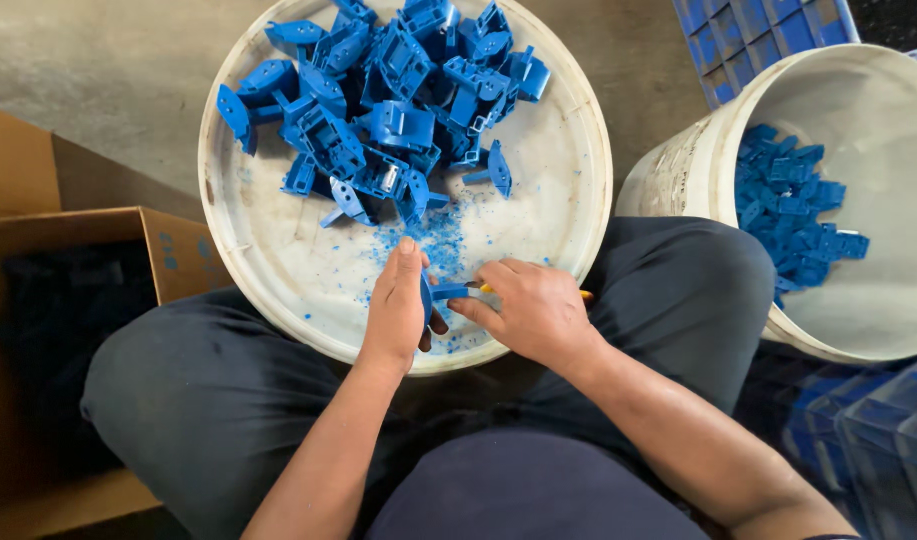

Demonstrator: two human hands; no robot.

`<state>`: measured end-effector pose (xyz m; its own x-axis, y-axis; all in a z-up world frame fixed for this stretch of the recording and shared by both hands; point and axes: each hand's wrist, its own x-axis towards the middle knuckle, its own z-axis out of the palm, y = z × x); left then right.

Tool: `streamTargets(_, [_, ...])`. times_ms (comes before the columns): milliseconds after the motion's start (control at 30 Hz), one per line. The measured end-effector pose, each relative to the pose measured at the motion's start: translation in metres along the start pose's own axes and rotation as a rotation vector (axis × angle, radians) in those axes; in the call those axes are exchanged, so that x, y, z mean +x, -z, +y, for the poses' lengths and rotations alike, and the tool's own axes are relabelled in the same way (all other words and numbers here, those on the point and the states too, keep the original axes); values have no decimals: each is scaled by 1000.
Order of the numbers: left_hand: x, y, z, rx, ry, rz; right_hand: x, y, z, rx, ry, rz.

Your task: The person uses a small tool to scrape and remove excess material from blue plastic components one by one on a white surface.

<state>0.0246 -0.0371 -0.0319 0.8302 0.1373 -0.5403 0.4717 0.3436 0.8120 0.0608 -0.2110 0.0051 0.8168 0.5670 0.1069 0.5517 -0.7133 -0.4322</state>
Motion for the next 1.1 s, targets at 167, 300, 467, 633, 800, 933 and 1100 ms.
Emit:
streamTargets(167, [0,1,-2,38,13,12,2,0,0,-42,-68,-100])
streamTargets(300, [6,2,-10,46,-54,35,2,1,-1,-20,-62,-43])
streamTargets(467, [5,2,-11,65,-64,37,2,-2,0,-51,-87,-108])
streamTargets(633, [2,1,-5,74,-31,48,1,-2,-3,-33,-50,-42])
streamTargets(800, [2,2,-7,62,-21,29,1,-2,-4,-35,-61,-75])
streamTargets(933, [1,3,-6,39,-12,23,2,-1,-5,-50,-51,-78])
streamTargets(1100, [-2,2,1,60,13,17,3,0,-7,-66,-58,-119])
